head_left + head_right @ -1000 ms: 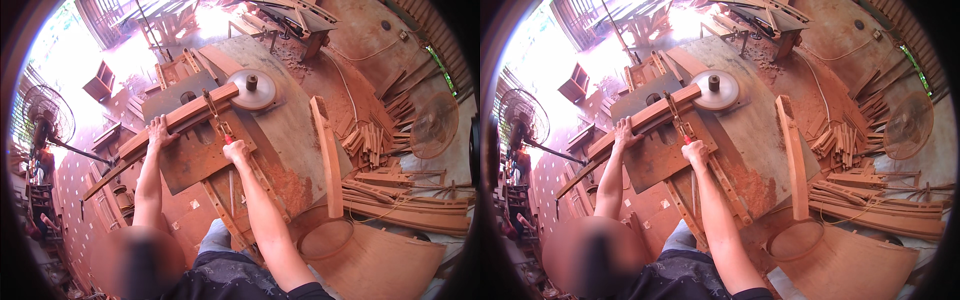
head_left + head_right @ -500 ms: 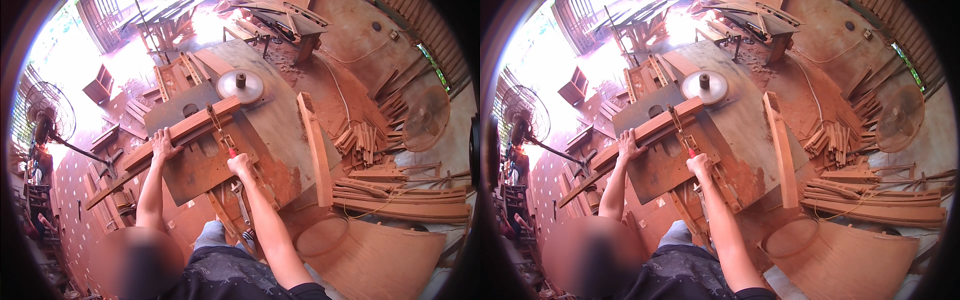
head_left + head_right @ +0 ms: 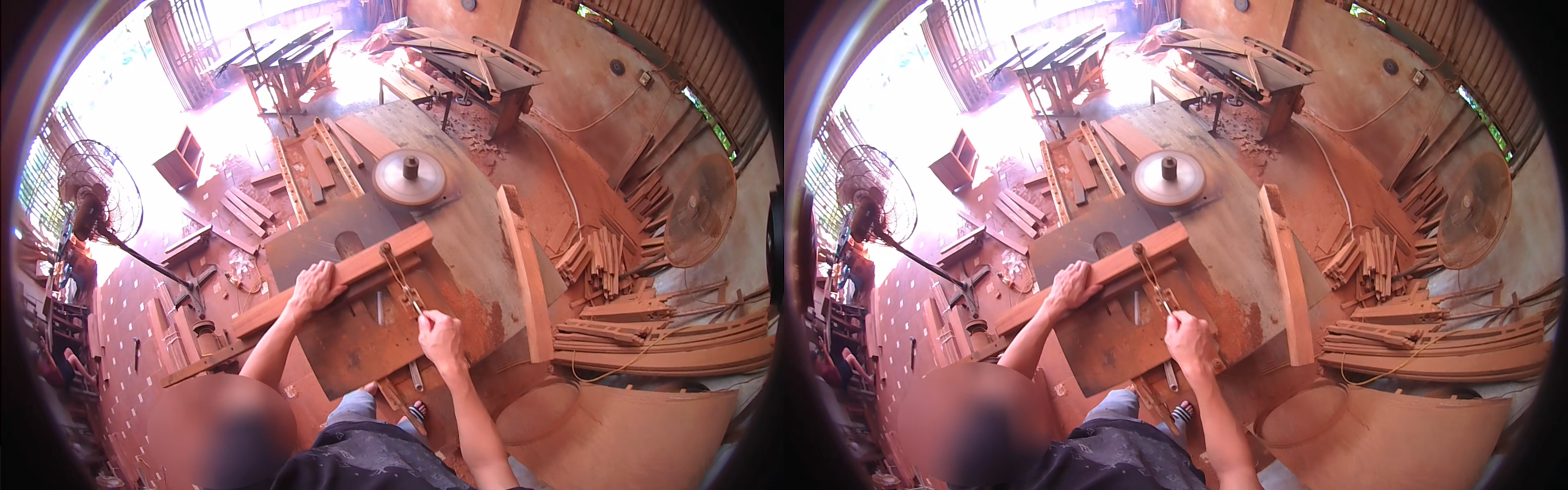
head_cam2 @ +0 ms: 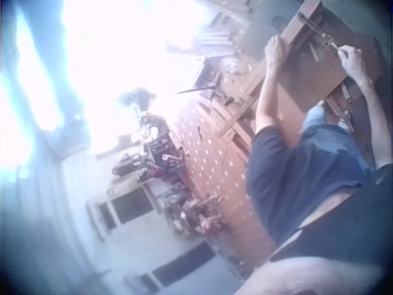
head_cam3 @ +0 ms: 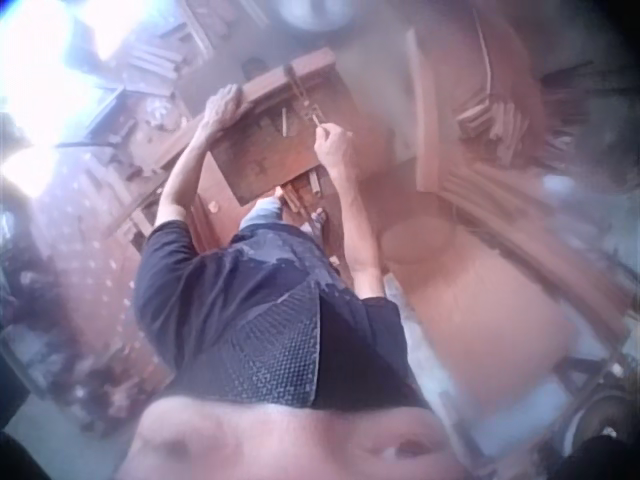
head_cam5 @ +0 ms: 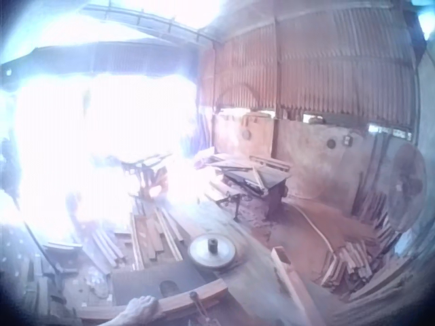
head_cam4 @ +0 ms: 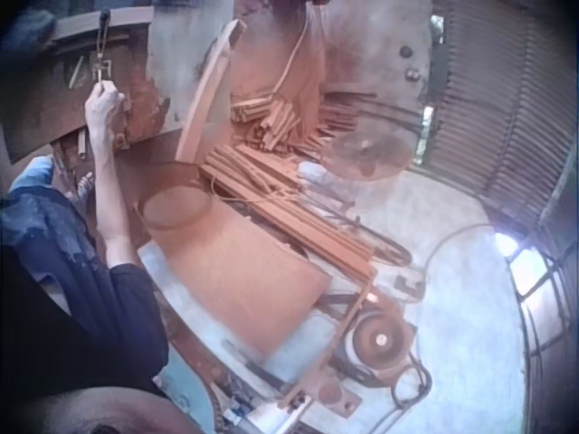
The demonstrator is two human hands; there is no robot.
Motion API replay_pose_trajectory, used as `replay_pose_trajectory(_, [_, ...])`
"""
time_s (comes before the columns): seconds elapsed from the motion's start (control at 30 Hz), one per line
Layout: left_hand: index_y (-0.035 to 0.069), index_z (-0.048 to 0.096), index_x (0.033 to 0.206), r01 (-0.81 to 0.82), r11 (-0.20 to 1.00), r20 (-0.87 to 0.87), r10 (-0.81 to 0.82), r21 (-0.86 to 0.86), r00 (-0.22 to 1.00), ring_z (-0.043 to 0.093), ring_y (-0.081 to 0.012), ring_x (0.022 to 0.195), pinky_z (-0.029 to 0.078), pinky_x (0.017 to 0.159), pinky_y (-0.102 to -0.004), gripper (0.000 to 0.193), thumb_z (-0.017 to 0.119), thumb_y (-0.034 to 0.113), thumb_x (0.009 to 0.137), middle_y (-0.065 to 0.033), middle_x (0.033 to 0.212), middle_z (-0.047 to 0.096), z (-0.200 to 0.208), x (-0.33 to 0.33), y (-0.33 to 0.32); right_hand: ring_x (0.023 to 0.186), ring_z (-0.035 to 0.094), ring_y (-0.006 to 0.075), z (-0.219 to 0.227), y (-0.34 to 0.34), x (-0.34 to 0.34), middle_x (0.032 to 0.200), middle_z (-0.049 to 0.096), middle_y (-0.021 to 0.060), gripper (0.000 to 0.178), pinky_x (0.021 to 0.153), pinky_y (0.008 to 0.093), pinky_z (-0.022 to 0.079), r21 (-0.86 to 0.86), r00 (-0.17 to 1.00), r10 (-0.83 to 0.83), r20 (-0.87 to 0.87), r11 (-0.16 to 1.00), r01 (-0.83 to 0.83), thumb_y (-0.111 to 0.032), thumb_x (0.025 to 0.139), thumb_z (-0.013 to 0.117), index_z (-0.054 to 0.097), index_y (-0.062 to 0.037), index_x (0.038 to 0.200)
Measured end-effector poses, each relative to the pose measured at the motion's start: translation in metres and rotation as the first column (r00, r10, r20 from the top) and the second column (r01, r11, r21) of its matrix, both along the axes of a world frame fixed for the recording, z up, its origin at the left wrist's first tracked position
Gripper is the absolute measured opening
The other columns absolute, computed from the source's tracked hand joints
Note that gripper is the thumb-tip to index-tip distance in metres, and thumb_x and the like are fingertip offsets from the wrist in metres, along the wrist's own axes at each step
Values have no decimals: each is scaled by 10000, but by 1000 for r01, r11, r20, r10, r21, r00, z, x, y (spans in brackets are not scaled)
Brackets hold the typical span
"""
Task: The person uses a spindle moulder to shape the edges of wooden planks. They guide each plank through the spinning cutter with both hands, occasionally lifting and inspecting the shaped edge before continuing.
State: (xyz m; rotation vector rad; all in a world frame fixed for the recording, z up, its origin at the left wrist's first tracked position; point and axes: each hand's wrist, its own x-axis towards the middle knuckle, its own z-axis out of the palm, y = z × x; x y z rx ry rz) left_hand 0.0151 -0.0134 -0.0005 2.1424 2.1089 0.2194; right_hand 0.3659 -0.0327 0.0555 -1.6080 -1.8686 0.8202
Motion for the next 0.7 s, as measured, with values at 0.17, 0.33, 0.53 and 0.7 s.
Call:
replay_pose_trajectory(0.17, [43, 583, 1138, 26, 1000, 13, -25, -7, 1000, 663, -345, 1090, 532, 872, -489, 606, 738, 578, 898, -146, 1088, 648, 3, -28, -24, 850, 774, 388, -7, -5, 8, 888, 761, 242, 219, 743, 448, 611, 13, 998, -33, -58, 999, 34, -203, 954, 734, 796, -9, 1033])
replay_pose_trajectory(0.33, [46, 568, 1086, -43, 996, -42, 40, -84, 998, 660, -363, 1054, 539, 887, -488, 546, 774, 518, 903, -165, 1054, 649, 10, -121, -72, 801, 791, 324, 7, -7, 3, 866, 775, 221, 223, 726, 403, 612, -22, 996, -57, -67, 998, 55, -182, 957, 741, 792, 13, 1051])
replay_pose_trajectory(0.53, [50, 575, 1183, -337, 933, -176, 356, 128, 918, 642, -401, 1044, 529, 899, -499, 502, 848, 301, 845, -190, 1057, 641, 10, -252, -135, 820, 781, 360, 10, -4, 0, 873, 767, 224, 210, 718, 422, 606, -34, 997, -58, -51, 998, 56, -181, 968, 728, 783, -6, 1068])
replay_pose_trajectory(0.7, [14, 573, 1350, -398, 786, -171, 525, 472, 834, 675, -455, 1069, 529, 943, -528, 566, 764, 332, 922, -255, 1161, 687, 86, -346, -159, 797, 745, 415, 21, -5, -2, 818, 733, 223, 196, 679, 480, 582, -70, 997, -76, -32, 995, 74, -232, 978, 709, 774, -57, 1040])
